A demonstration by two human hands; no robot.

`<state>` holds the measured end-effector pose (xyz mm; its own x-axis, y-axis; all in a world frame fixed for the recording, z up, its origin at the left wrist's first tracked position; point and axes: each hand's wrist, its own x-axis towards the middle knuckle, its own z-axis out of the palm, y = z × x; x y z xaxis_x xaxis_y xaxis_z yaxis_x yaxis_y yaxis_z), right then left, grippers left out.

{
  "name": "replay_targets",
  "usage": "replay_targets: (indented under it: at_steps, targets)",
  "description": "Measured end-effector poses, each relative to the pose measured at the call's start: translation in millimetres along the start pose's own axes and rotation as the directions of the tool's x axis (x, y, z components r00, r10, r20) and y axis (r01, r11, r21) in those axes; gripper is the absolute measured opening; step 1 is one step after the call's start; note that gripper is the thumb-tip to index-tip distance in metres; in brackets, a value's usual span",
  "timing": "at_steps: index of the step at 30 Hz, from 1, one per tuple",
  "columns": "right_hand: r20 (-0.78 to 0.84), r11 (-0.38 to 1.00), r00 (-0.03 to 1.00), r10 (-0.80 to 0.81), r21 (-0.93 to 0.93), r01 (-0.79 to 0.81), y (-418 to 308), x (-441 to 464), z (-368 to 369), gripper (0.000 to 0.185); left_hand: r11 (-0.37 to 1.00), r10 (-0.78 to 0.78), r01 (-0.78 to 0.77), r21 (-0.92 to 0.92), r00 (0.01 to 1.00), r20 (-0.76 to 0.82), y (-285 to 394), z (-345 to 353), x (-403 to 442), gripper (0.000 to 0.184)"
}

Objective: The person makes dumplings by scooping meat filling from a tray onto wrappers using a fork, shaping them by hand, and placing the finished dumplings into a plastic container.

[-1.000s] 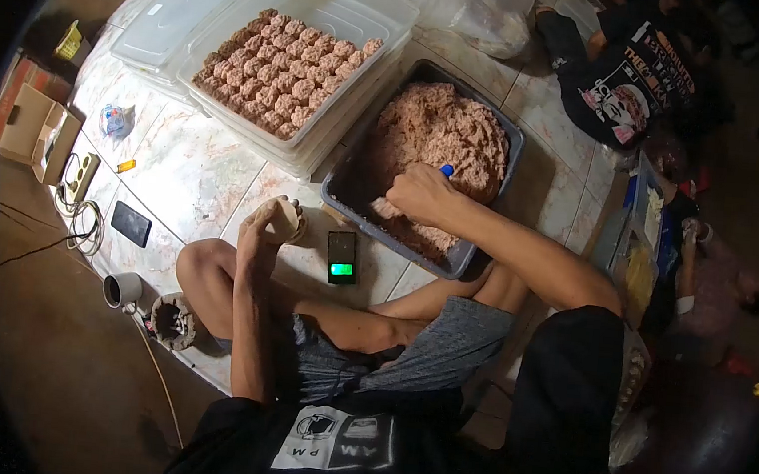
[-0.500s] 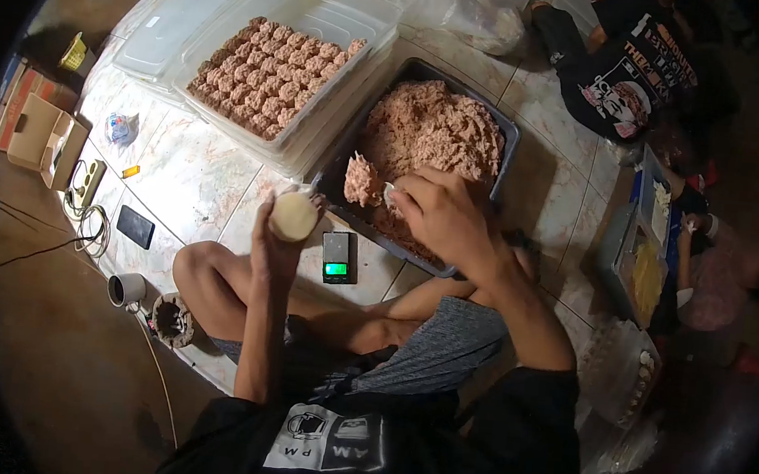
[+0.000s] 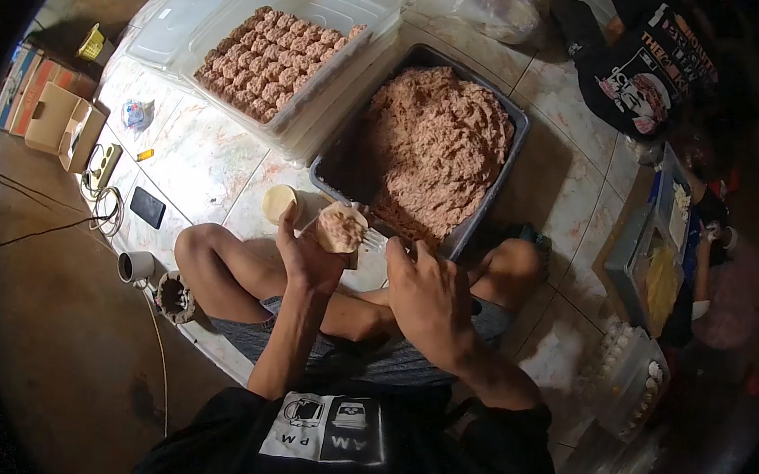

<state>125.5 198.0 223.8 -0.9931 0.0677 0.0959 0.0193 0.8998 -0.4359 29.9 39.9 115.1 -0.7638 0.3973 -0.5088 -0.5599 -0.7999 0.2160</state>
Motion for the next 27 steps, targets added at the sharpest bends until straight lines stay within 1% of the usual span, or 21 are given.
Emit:
replay_targets:
  at_steps: [1, 2, 4, 8, 9, 10, 11, 12, 14, 15, 16, 17, 18, 19, 20, 21, 23, 24, 26, 27]
  targets:
    - [-0.018, 1.000, 1.000, 0.011, -0.026, -0.011, -2, -3, -1, 0.010, 1.000, -0.014, 0.014, -0.013, 1.000, 0.022, -1, 1, -2, 0.087]
    - [-0.017, 1.000, 1.000, 0.025, -0.015, -0.026, -1, -4, -2, 0.011, 0.999, -0.044, 0.042, -0.024, 0.998, -0.055, 4, 1, -4, 0.084]
    - [-0.017, 0.998, 0.998, 0.060, 0.012, -0.060, 0, -4, -3, 0.012, 0.999, -0.041, 0.040, -0.016, 0.999, -0.032, 12, -4, -2, 0.078]
    - [-0.145, 0.992, 0.986, 0.079, 0.105, -0.064, -5, -2, -13, 0.014, 0.999, -0.051, 0.051, -0.012, 0.999, -0.012, 22, 2, -15, 0.073]
    - [-0.130, 0.994, 0.990, 0.047, 0.106, -0.033, -8, 0, -9, 0.014, 0.999, -0.054, 0.054, -0.006, 0.999, -0.002, 22, 5, -16, 0.073]
    - [-0.115, 0.994, 0.993, 0.013, 0.107, -0.001, -10, 1, 1, 0.014, 0.996, -0.056, 0.056, 0.072, 0.998, 0.009, 18, -4, -9, 0.073]
    - [-0.097, 0.994, 0.995, -0.021, 0.109, 0.032, -11, 2, 14, 0.014, 0.995, -0.059, 0.059, 0.083, 0.998, -0.008, 16, -13, -4, 0.073]
    - [-0.059, 0.988, 0.998, -0.002, 0.153, 0.011, -7, 1, 41, 0.016, 0.993, -0.062, 0.064, 0.095, 0.998, -0.027, 14, -18, -1, 0.073]
    - [0.006, 0.995, 1.000, -0.011, 0.096, 0.010, -6, -3, 41, 0.013, 0.989, -0.072, 0.081, 0.121, 0.994, -0.077, 14, -27, -2, 0.073]
    - [0.036, 0.998, 0.999, -0.032, 0.063, 0.029, -2, 1, 40, 0.012, 0.993, -0.004, 0.016, 0.120, 0.994, -0.105, 16, -20, -3, 0.072]
    - [0.058, 0.999, 0.998, 0.004, 0.032, -0.006, -10, 4, 28, 0.011, 0.991, 0.059, -0.042, 0.125, 0.989, -0.137, 22, -7, -9, 0.072]
    - [0.030, 0.996, 1.000, -0.003, 0.088, 0.001, -15, 3, 31, 0.010, 0.986, 0.113, -0.089, 0.139, 0.977, -0.178, 25, -4, -17, 0.071]
    - [-0.003, 0.990, 1.000, -0.013, 0.138, 0.013, -20, 5, 38, 0.010, 0.982, 0.043, -0.034, 0.183, 0.998, -0.049, 26, -27, -9, 0.077]
    - [-0.041, 0.982, 0.999, -0.030, 0.185, 0.037, -22, 9, 45, 0.010, 0.970, -0.052, 0.073, 0.232, 0.994, -0.093, 23, -19, -13, 0.077]
    - [0.001, 0.985, 1.000, 0.005, 0.174, -0.005, -10, 9, 74, 0.010, 0.966, -0.025, 0.061, 0.251, 0.989, -0.142, 19, -18, -12, 0.073]
    - [0.027, 0.989, 1.000, 0.014, 0.147, -0.018, -11, 8, 70, 0.011, 0.960, 0.000, 0.055, 0.273, 0.981, -0.196, 18, -19, -13, 0.069]
    - [0.077, 0.996, 0.997, 0.006, 0.088, -0.012, -7, 16, 46, 0.012, 0.968, 0.058, -0.018, 0.250, 0.986, -0.156, 31, -23, -16, 0.069]
    - [0.090, 0.988, 0.992, 0.092, 0.119, -0.103, -7, 17, 38, 0.022, 0.968, 0.085, -0.048, 0.245, 0.987, -0.140, 38, -26, -18, 0.068]
    - [-0.029, 0.969, 0.993, 0.113, 0.225, -0.104, -17, 28, 34, 0.024, 0.951, 0.016, 0.015, 0.310, 0.995, -0.097, 41, -33, -19, 0.069]
    - [-0.018, 0.952, 0.990, 0.141, 0.275, -0.131, -14, 32, 45, 0.025, 0.941, -0.017, 0.039, 0.336, 0.998, -0.068, 39, -34, -17, 0.070]
